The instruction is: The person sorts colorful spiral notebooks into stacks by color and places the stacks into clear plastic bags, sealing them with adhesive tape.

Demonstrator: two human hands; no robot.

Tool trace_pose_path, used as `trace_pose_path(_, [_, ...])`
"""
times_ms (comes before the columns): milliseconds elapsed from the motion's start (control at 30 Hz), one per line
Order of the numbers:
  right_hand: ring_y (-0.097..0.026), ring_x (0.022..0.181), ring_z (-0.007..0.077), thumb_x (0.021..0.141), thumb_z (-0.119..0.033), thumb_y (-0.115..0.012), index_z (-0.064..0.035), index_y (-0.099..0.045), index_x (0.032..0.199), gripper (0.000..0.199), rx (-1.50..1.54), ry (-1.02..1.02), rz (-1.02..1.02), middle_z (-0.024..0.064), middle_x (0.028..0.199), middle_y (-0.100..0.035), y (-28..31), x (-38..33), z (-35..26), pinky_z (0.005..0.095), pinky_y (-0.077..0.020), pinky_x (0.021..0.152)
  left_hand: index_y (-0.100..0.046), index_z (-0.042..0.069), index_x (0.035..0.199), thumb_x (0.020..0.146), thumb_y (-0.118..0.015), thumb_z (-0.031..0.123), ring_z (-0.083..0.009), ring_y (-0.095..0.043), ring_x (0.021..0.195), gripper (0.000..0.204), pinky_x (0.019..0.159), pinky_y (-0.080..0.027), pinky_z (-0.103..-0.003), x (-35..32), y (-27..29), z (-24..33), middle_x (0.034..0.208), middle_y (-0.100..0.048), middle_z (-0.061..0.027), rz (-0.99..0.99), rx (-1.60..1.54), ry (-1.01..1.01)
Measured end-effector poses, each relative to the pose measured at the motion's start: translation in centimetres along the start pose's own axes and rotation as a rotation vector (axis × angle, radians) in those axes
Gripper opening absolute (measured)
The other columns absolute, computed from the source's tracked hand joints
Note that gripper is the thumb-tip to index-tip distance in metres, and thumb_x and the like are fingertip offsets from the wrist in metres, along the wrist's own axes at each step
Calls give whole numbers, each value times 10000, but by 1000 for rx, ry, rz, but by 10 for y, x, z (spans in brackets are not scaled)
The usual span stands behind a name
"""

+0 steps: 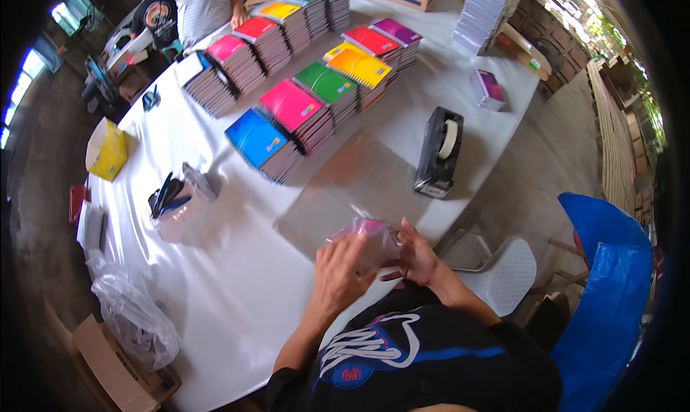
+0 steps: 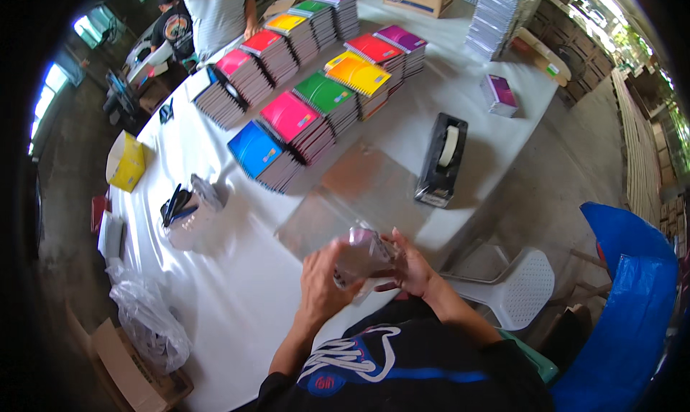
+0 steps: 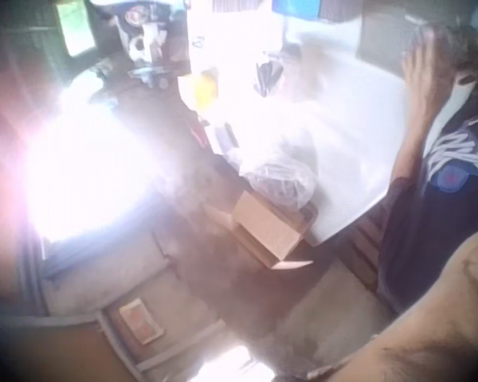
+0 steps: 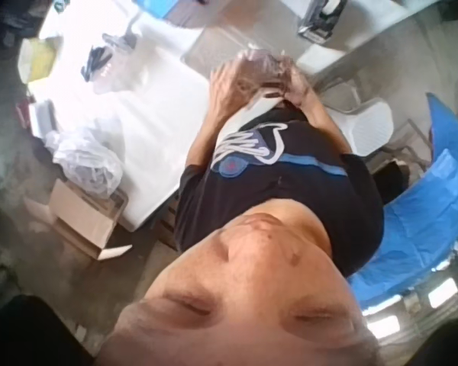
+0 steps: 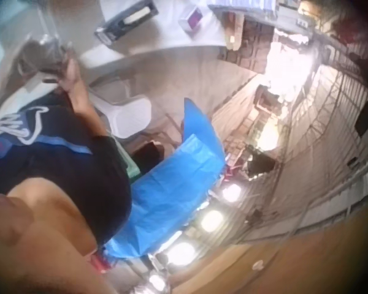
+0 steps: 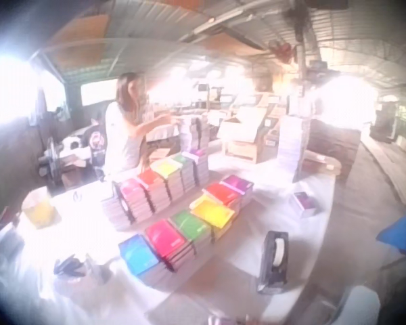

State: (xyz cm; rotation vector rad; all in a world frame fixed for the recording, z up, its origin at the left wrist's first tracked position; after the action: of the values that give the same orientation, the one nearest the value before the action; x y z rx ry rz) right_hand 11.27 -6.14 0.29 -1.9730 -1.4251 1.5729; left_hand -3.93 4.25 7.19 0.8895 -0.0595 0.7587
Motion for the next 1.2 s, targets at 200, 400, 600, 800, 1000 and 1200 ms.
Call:
trace_pose_path(200, [-455, 1200, 291, 685, -140, -678, -177, -111, 1454, 956, -169, 370, -245, 213, 1349, -369, -32, -57, -68, 384, -405, 977, -554, 73, 1188, 614, -819, 301, -212, -580, 1035, 672, 912, -387, -388, 36, 1, 67, 1055, -602, -66, -36, -111, -252])
trace_pose_path(400, [-425, 1225, 275, 607, -95, -690, -154, -48, 1452, 1062, -402, 630, -334, 204, 1360, -357, -24, -91, -133, 372, -363, 1015, -671, 96, 1011, 805, -676, 297, -164, -639, 979, 288, 934, -371, -341, 81, -8, 102, 984, -673, -39, 190, 43, -585])
trace_pose_path(600, [-444, 1216, 250, 444, -61, -614, -117, -255, 1423, 1044, -261, 869, -109, 128, 1322, -431, 47, -109, -252, 350, -366, 1025, -660, 18, 994, 826, -647, 129, -282, -583, 1069, 202, 905, -427, -389, 139, -7, 60, 1065, -631, -149, 667, -206, 88])
trace_pose_path(800, [-433, 1203, 235, 536, -109, -564, -133, -294, 1409, 914, -464, 1048, 141, 83, 1313, -429, 172, -76, -426, 334, -343, 1033, -665, 90, 1029, 773, -697, 84, -299, -553, 1092, 258, 898, -443, -374, 93, -47, 34, 1152, -593, -116, 572, 130, 425])
trace_pose_path(1000, [-481, 1055, 191, 682, -138, -550, -118, -388, 1364, 702, -744, 779, 249, 57, 1160, -520, 301, -5, -537, 322, -368, 939, -659, 74, 1016, 778, -690, 91, -300, -571, 1035, 241, 837, -465, -364, 70, -28, 32, 1136, -591, -124, 767, 349, 565])
trace_pose_path(1200, [-501, 1051, 188, 751, -151, -540, -6, -479, 1277, 549, -1542, 619, 693, 96, 1155, -544, 342, 24, -586, 303, -368, 941, -643, 75, 1069, 784, -701, 225, -289, -592, 1028, 328, 839, -477, -345, 72, 3, 2, 1137, -593, -148, 830, 279, 726])
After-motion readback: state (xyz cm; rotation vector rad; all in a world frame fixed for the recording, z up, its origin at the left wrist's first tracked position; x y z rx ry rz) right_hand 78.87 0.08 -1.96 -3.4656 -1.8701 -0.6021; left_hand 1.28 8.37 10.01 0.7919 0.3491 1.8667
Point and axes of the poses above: each hand's wrist, its own x-axis towards the middle knuckle, its own y-axis out of the back of the hand, z = x × y, the point moved 2 cm from there along x, towards the middle knuckle
